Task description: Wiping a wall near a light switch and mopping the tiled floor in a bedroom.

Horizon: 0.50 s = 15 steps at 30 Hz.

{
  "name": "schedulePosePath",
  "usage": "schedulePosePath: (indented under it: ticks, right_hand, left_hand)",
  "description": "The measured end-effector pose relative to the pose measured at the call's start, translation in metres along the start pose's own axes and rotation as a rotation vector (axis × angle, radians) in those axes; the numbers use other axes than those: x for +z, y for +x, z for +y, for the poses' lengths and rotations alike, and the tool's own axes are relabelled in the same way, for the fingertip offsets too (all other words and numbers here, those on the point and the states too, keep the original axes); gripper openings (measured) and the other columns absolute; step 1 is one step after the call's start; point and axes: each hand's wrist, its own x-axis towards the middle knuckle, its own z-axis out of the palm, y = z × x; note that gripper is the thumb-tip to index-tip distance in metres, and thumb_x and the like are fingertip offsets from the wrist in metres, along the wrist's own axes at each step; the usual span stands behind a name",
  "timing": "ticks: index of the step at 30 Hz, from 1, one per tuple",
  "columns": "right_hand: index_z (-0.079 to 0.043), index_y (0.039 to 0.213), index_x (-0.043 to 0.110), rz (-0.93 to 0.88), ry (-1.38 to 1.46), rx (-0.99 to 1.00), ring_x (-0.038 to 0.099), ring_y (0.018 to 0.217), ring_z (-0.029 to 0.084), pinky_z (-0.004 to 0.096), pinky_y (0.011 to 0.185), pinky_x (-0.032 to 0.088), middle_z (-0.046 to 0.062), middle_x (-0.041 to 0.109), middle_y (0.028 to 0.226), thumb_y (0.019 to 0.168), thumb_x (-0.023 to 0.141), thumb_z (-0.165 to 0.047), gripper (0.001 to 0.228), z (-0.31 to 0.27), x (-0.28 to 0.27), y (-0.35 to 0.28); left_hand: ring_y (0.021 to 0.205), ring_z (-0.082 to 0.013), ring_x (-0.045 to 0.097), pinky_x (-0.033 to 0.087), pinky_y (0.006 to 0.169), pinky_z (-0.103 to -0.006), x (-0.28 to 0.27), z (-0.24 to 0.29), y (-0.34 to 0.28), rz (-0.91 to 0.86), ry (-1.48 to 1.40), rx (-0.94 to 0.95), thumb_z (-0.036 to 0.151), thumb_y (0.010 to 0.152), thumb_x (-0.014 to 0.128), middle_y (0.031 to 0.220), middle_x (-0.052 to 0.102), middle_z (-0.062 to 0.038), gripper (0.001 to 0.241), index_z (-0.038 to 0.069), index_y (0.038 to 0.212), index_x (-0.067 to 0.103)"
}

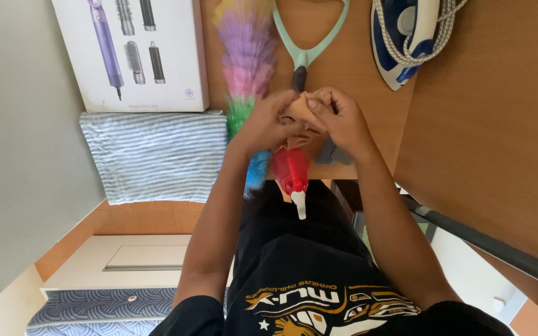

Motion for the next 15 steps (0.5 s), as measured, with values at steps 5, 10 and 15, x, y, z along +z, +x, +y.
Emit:
schedulePosePath:
  ticks: [5,10,15]
  right_hand:
    - [0.0,0.118,0.066,-0.064,0.017,0.065,0.058,0.094,0.004,0.02,0.084,0.048,-0.005,0.064,0.102,0.104,0.065,-0.014,0.02,-0.023,-0.016,0.003]
    - [0.001,0.127,0.065,-0.109,0.059,-0.012,0.061,0.104,0.005,0.021,0.093,0.049,-0.002,0.067,0.112,0.106,0.064,-0.012,0.025,-0.022,-0.023,-0.001]
    - [0.0,0.12,0.07,-0.137,-0.026,0.076,0.06,0.094,0.005,0.022,0.085,0.05,-0.002,0.068,0.103,0.104,0.067,-0.01,0.019,-0.048,-0.02,-0.003]
  left_hand:
    - [0.081,-0.0203,0.067,0.056,0.069,-0.035,-0.016,0.012,0.005,-0.193,-0.252,-0.419,0.02,0.08,0.08,0.094,0.069,-0.01,0.046,0.003,0.119,0.061]
    - [0.081,-0.0146,0.065,0.056,0.066,-0.0317,-0.024,-0.019,-0.005,-0.271,-0.434,-0.504,0.015,0.084,0.082,0.093,0.065,-0.005,0.033,0.004,0.108,0.063]
    - [0.087,-0.0063,0.062,0.054,0.075,-0.0239,-0.043,-0.015,-0.009,-0.14,-0.579,-0.361,0.012,0.087,0.083,0.095,0.066,0.003,0.03,0.004,0.108,0.064]
